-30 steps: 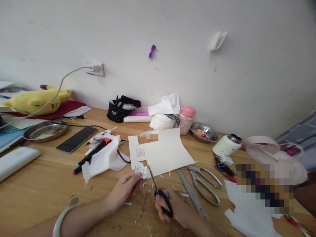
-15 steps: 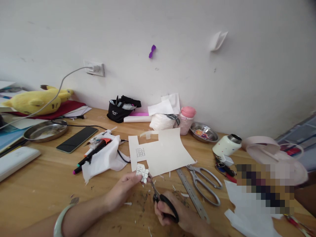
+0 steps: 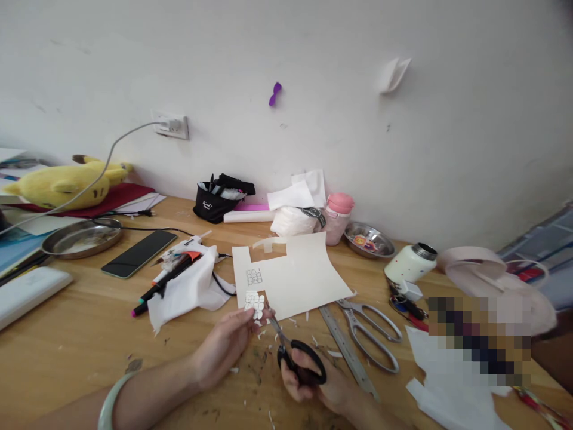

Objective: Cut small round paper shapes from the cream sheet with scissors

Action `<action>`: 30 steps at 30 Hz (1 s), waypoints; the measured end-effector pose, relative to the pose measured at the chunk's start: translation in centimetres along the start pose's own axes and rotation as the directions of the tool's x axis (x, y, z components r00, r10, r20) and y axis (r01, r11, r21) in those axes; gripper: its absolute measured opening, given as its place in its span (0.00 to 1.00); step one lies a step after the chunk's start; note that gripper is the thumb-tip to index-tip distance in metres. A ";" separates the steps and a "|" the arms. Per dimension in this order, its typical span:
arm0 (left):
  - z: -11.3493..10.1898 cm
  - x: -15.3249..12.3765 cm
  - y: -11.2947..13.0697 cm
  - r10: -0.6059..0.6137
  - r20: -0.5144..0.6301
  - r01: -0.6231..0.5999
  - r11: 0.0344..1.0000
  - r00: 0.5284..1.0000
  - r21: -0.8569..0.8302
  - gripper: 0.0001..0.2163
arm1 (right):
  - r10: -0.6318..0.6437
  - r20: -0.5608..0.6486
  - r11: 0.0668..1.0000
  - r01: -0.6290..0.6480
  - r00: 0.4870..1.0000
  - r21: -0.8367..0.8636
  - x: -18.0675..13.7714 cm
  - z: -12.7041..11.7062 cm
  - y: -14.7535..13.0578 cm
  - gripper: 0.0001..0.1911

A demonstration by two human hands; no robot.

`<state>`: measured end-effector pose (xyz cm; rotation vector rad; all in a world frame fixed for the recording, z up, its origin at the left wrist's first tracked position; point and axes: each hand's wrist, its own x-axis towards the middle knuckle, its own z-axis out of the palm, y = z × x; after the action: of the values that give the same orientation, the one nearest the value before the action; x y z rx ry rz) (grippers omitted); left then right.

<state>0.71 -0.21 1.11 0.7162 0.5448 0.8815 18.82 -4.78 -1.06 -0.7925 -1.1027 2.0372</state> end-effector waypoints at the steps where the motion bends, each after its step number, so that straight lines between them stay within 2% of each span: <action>1: 0.0 0.0 0.1 -0.009 -0.019 0.009 1.000 1.000 -0.008 0.10 | -0.002 0.008 1.000 0.002 1.000 -0.001 0.0 0.0 -0.1 0.26; 4: -0.3 0.5 0.7 0.003 -0.105 -0.006 1.000 0.994 -0.025 0.11 | 0.003 0.013 1.000 -0.002 1.000 -0.028 -0.2 -0.1 -0.2 0.26; 6: -0.7 0.9 1.3 0.078 -0.193 -0.077 0.997 0.978 0.010 0.12 | 0.012 -0.005 0.997 -0.013 1.000 -0.080 -0.3 0.1 -0.3 0.26; 8: -1.0 1.1 1.7 0.183 -0.255 -0.151 0.978 0.950 0.142 0.12 | 0.034 -0.056 0.991 -0.041 0.998 -0.130 -0.4 0.4 -0.5 0.27; 10: -1.0 0.9 1.8 0.250 -0.235 -0.163 0.928 0.939 0.335 0.12 | 0.063 -0.136 0.979 -0.087 0.989 -0.187 -0.3 0.9 -0.8 0.28; 13: -0.7 0.1 1.5 0.253 -0.089 -0.145 0.772 0.963 0.618 0.12 | 0.085 -0.243 0.936 -0.161 0.966 -0.313 -0.2 1.5 -1.2 0.28; 15: -0.5 -0.2 1.4 0.209 -0.039 -0.119 0.691 0.977 0.713 0.12 | 0.095 -0.284 0.908 -0.200 0.954 -0.367 -0.1 1.8 -1.3 0.27; 18: -0.5 -0.3 1.5 0.036 0.011 -0.030 0.597 0.999 0.802 0.13 | 0.111 -0.305 0.903 -0.224 0.946 -0.367 0.0 1.9 -1.3 0.26; 20: -0.5 -0.1 1.7 -0.088 0.064 -0.021 0.422 0.994 0.906 0.14 | 0.123 -0.301 0.907 -0.230 0.946 -0.352 0.1 1.9 -1.3 0.26; 21: -0.5 -0.1 1.9 -0.106 0.074 -0.038 0.309 0.992 0.950 0.14 | 0.127 -0.298 0.905 -0.233 0.946 -0.355 0.1 1.9 -1.3 0.25; 23: -0.3 0.0 2.2 -0.031 0.066 -0.061 0.130 0.997 0.990 0.12 | 0.105 -0.302 0.889 -0.225 0.948 -0.398 0.2 1.9 -1.2 0.23; 24: -0.1 0.1 2.3 0.036 0.064 -0.067 0.094 0.997 0.993 0.10 | 0.074 -0.307 0.875 -0.210 0.949 -0.435 0.1 1.9 -1.1 0.21; 26: 0.2 0.1 2.5 0.132 0.073 -0.091 0.137 0.989 0.986 0.09 | -0.014 -0.327 0.833 -0.170 0.945 -0.526 0.1 2.0 -1.0 0.19; 28: 0.4 0.1 2.4 0.175 0.065 -0.109 0.254 0.982 0.961 0.10 | -0.103 -0.368 0.757 -0.168 0.924 -0.631 -0.1 2.2 -0.9 0.17; 30: 0.3 0.1 2.1 0.186 0.027 -0.098 0.382 0.982 0.919 0.11 | -0.161 -0.409 0.646 -0.217 0.898 -0.732 -0.2 2.5 -0.8 0.15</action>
<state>-0.04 0.68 2.89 1.8048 1.0966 0.7069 17.27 -5.75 0.78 -1.6124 -1.6855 1.2136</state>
